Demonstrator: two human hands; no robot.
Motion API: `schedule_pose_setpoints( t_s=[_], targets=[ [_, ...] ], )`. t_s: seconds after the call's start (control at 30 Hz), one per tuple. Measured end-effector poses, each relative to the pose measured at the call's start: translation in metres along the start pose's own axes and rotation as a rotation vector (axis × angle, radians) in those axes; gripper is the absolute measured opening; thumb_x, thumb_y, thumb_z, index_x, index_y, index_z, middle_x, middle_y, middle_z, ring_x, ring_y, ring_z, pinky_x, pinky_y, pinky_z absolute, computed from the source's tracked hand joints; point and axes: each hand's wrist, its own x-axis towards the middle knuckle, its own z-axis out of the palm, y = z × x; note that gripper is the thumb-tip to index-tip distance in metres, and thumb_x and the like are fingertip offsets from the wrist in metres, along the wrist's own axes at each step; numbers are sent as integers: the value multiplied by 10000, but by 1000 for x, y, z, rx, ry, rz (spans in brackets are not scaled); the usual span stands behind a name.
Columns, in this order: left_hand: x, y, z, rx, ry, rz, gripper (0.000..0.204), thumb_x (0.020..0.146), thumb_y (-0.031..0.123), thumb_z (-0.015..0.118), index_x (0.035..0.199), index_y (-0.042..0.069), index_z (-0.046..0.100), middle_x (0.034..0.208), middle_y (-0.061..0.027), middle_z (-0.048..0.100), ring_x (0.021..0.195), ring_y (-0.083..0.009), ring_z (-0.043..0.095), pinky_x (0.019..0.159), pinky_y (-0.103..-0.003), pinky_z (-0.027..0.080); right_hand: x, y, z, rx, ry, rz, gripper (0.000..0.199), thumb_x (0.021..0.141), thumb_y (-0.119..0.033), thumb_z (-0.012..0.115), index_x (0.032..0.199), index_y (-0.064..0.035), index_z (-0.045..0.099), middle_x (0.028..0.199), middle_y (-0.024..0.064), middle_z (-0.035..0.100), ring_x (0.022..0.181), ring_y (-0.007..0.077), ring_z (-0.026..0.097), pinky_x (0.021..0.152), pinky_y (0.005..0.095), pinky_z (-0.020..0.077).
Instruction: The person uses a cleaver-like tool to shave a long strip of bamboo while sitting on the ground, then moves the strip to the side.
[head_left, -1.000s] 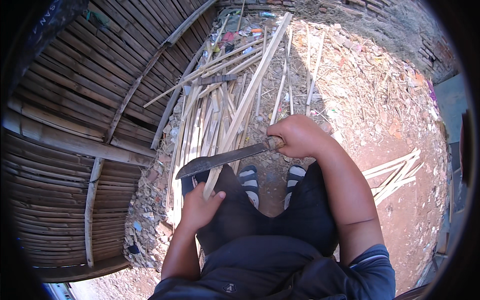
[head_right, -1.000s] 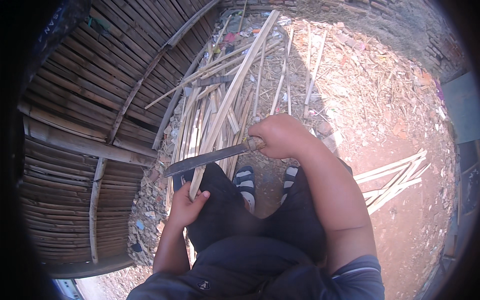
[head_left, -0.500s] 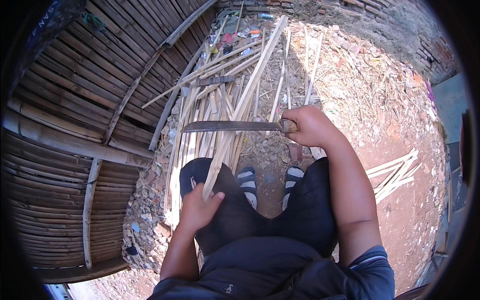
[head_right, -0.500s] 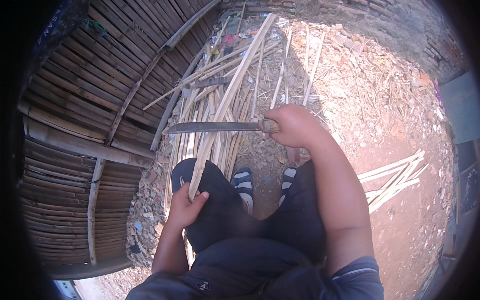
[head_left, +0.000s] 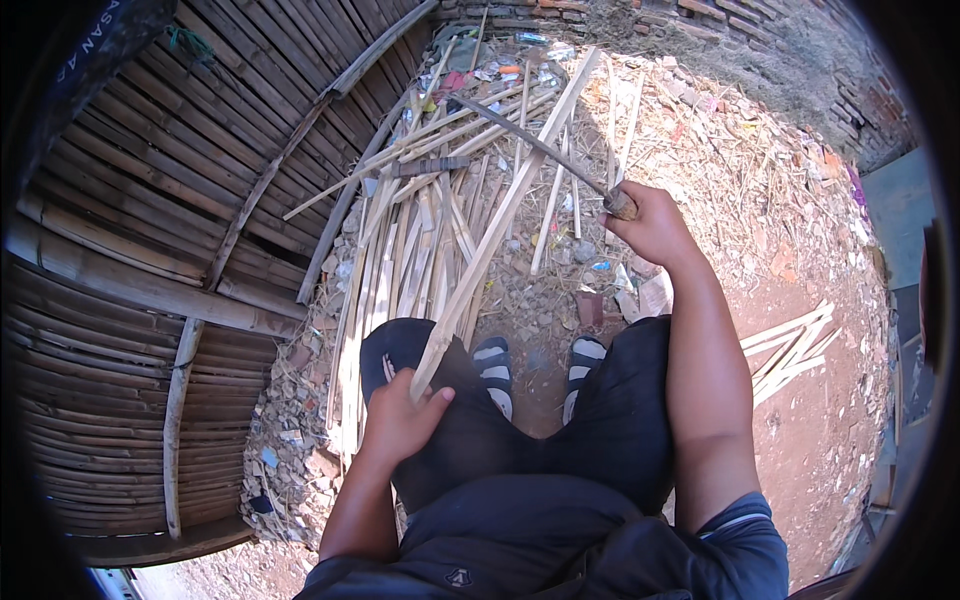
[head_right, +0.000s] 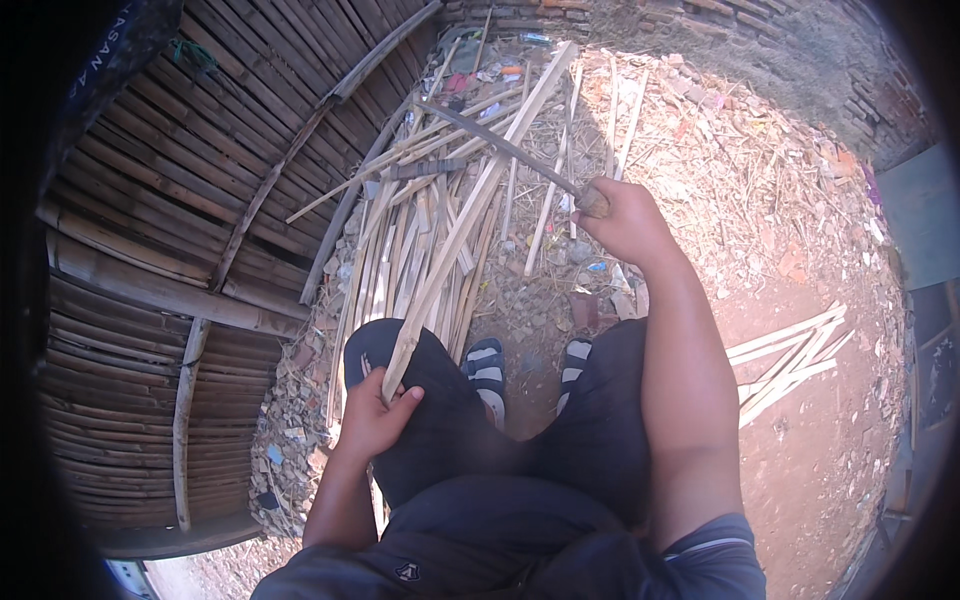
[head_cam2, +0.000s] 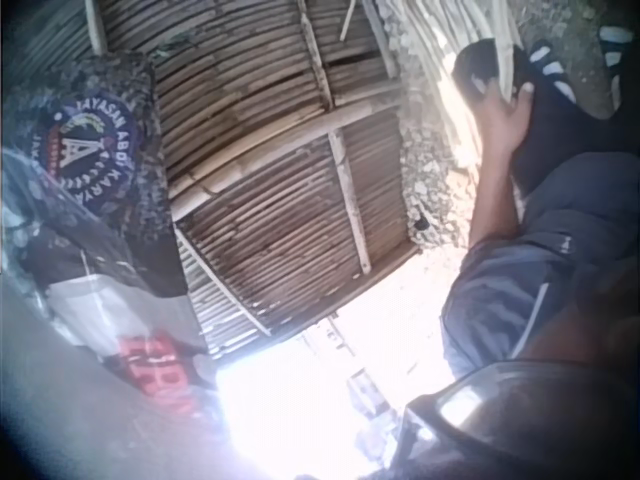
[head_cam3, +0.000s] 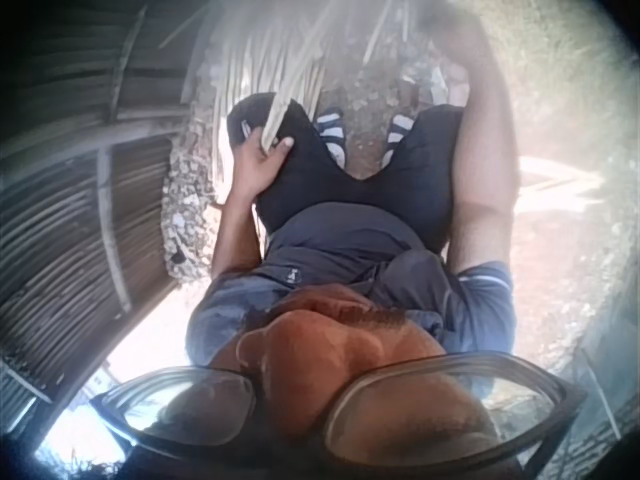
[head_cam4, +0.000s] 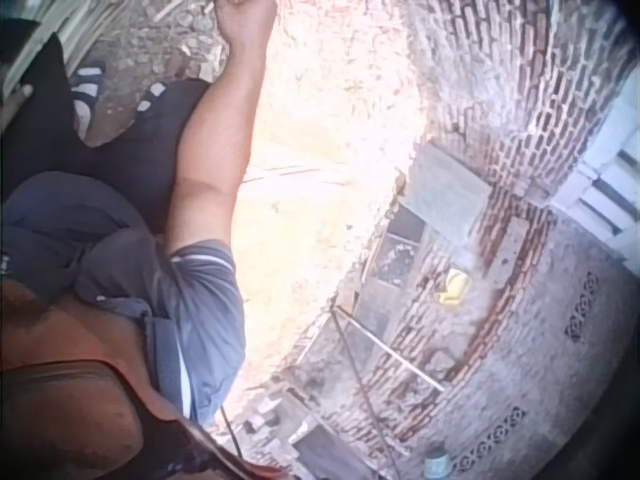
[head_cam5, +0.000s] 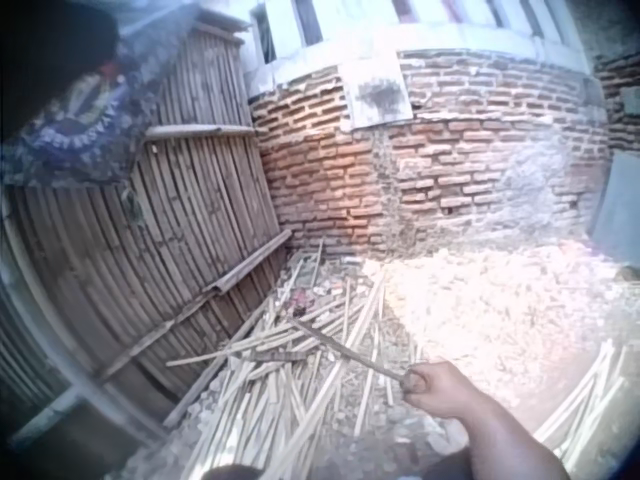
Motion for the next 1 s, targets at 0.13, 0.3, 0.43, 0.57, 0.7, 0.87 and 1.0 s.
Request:
schedule_pose_setpoints(
  t_s=[0.13,0.3,0.43,0.57,0.7,0.87,1.0],
  targets=[
    [-2,0,2,11,27,15,436,920,393,838,963,-5,663,824,-204,738,822,-413,760,757,-471,592,-13,-29,13,-157,-215,-259,333,815,-218,855,1080,-54,737,905,216,727,849,430,703,786,489,565],
    [-4,5,0,62,10,-4,438,919,394,837,949,-3,654,816,-202,737,816,-422,757,749,-474,591,-26,-77,26,-314,-537,-376,362,788,-215,832,1125,-116,745,982,209,753,977,430,728,841,540,581],
    [-5,5,0,56,25,-5,441,917,401,840,944,1,655,802,-197,734,810,-422,758,737,-478,590,-13,-48,11,-225,-367,-220,369,822,-254,842,1139,-93,743,993,218,757,973,440,723,853,525,578],
    [-1,5,4,66,27,33,442,918,407,838,940,5,656,793,-197,731,808,-420,758,732,-480,590,-4,-11,-5,-124,-100,19,342,855,-278,858,1061,-41,725,910,225,725,859,423,693,791,482,547],
    [-1,0,6,50,63,65,435,921,376,849,912,-1,633,709,-140,658,682,-289,682,664,-409,540,-7,-27,2,-138,-180,-68,365,849,-261,854,1112,-38,737,958,240,740,944,440,710,845,493,563],
    [-2,-1,5,50,57,49,432,922,376,848,911,2,632,720,-138,664,691,-285,682,671,-407,539,-24,-68,26,-314,-487,-355,367,800,-209,818,1142,-96,751,998,218,758,1017,428,725,872,541,578],
    [-4,1,3,60,36,18,450,928,417,824,945,2,653,837,-207,746,835,-426,760,756,-485,590,-28,-77,29,-269,-456,-394,320,786,-192,814,1081,-92,738,981,211,754,988,430,726,856,538,582]
  ],
)
